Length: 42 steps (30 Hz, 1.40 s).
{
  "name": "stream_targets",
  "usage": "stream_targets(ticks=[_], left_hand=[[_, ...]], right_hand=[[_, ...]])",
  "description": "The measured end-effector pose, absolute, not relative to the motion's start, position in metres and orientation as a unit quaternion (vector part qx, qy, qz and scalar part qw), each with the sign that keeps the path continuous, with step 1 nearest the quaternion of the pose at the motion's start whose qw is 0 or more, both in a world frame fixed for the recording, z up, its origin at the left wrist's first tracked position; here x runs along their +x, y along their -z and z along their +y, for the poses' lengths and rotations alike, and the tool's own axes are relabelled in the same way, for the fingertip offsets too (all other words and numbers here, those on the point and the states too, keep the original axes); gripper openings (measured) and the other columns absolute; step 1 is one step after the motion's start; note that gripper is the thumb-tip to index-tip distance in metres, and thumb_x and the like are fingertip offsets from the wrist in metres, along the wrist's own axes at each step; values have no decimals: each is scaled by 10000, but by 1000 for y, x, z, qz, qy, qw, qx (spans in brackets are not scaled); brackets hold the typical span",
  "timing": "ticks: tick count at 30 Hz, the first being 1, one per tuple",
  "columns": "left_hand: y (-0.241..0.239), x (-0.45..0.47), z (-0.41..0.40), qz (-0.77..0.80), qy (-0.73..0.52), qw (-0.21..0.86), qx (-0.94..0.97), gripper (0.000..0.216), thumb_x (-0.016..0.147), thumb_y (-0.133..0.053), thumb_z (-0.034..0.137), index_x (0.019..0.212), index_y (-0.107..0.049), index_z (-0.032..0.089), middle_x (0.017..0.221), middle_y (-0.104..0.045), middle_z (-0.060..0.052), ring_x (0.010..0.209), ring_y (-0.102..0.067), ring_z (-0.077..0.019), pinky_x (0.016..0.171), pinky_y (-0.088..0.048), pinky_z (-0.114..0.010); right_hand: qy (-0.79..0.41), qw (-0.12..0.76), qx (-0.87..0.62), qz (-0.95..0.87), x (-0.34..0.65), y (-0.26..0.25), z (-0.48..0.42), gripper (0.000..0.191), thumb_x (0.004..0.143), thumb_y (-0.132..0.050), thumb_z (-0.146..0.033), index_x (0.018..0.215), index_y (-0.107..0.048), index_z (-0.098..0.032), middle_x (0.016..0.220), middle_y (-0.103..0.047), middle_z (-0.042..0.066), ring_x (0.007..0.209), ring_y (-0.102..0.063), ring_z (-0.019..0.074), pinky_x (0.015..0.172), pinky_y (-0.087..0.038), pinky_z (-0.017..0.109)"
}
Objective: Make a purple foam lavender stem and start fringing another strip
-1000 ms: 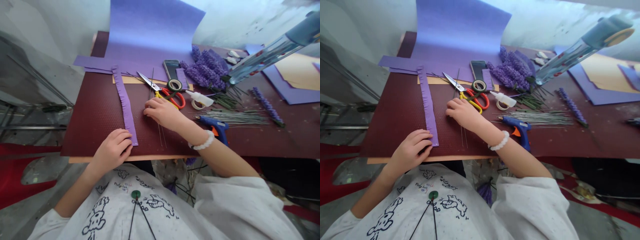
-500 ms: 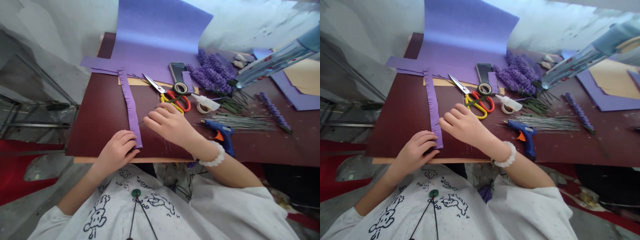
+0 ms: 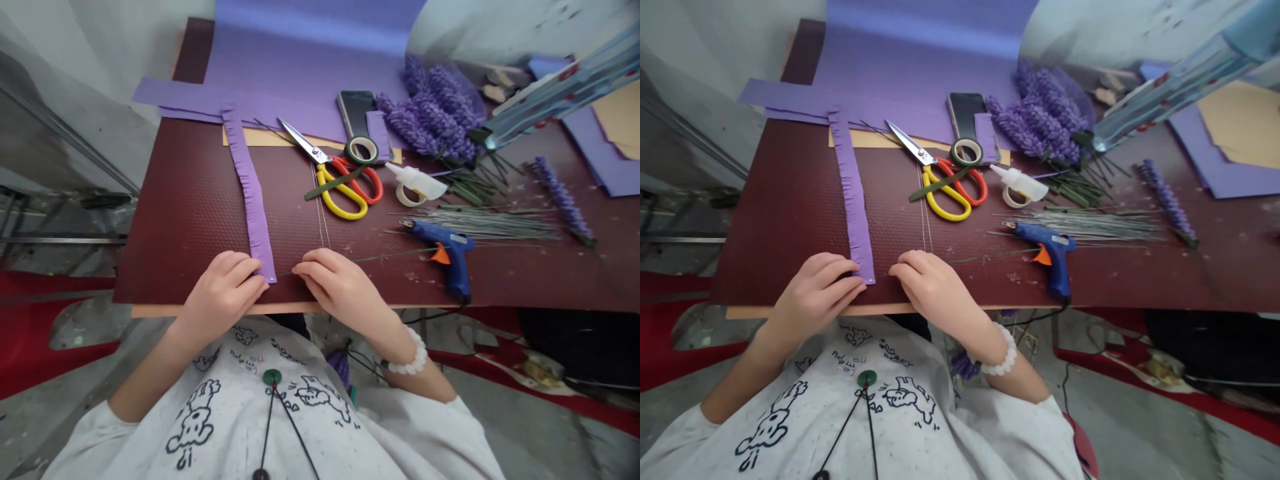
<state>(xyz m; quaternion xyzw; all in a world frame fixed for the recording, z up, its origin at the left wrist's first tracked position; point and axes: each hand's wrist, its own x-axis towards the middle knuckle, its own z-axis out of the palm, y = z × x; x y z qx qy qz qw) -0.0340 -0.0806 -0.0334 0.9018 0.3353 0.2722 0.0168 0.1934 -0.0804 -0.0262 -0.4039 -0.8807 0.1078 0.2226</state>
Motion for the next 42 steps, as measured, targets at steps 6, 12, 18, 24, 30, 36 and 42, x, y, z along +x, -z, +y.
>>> stream_targets(ticks=[6, 12, 18, 24, 30, 36, 42], left_hand=[[30, -32, -82, 334, -250, 24, 908, 31, 832, -592, 101, 859, -605, 108, 846, -651, -65, 831, -563, -185, 779, -514, -351], [28, -32, -80, 344, -238, 38, 907, 44, 844, -584, 120, 880, -610, 121, 852, -653, -58, 835, -562, -184, 789, -509, -344], [26, -34, -75, 328, -248, 65, 909, 71, 865, -584, 187, 868, -614, 123, 851, -656, -60, 832, -565, -180, 778, -512, -336], [24, -35, -76, 330, -234, 71, 912, 89, 878, -554, 168, 906, -627, 127, 882, -667, -72, 856, -574, -187, 789, -520, -349], [24, -33, -78, 328, -214, 46, 919, 122, 884, -506, 128, 858, -623, 153, 864, -675, -60, 833, -599, -181, 784, -526, -358], [28, -30, -82, 356, -239, 23, 903, 78, 841, -539, 105, 852, -603, 148, 856, -662, -59, 844, -581, -188, 790, -516, -351], [34, -30, -89, 414, -245, 19, 876, 54, 816, -576, 126, 849, -592, 165, 870, -653, -61, 834, -564, -199, 799, -475, -376]], right_hand=[[-95, 217, -408, -882, 187, 30, -80, 211, 913, -426, -108, 955, -631, -138, 931, -634, 93, 838, -519, 182, 744, -451, 321], [-97, 194, -410, -886, 187, 31, -81, 221, 917, -425, -121, 972, -637, -146, 960, -641, 87, 872, -482, 197, 762, -420, 336], [-102, 181, -403, -891, 187, 31, -81, 270, 911, -392, -97, 1002, -642, -150, 962, -640, 90, 869, -475, 202, 745, -402, 343], [-97, 176, -402, -893, 188, 32, -80, 281, 910, -388, -98, 1009, -644, -154, 963, -647, 95, 868, -480, 207, 736, -410, 347], [-96, 212, -382, -895, 189, 35, -80, 276, 921, -378, -94, 1012, -637, -119, 956, -661, 101, 854, -492, 195, 733, -429, 329], [-94, 205, -374, -900, 187, 36, -81, 290, 919, -365, -91, 1010, -638, -132, 941, -656, 92, 829, -482, 192, 716, -421, 326], [-97, 199, -379, -899, 182, 39, -81, 258, 920, -396, -136, 955, -651, -151, 912, -642, 93, 793, -450, 189, 687, -400, 328]])
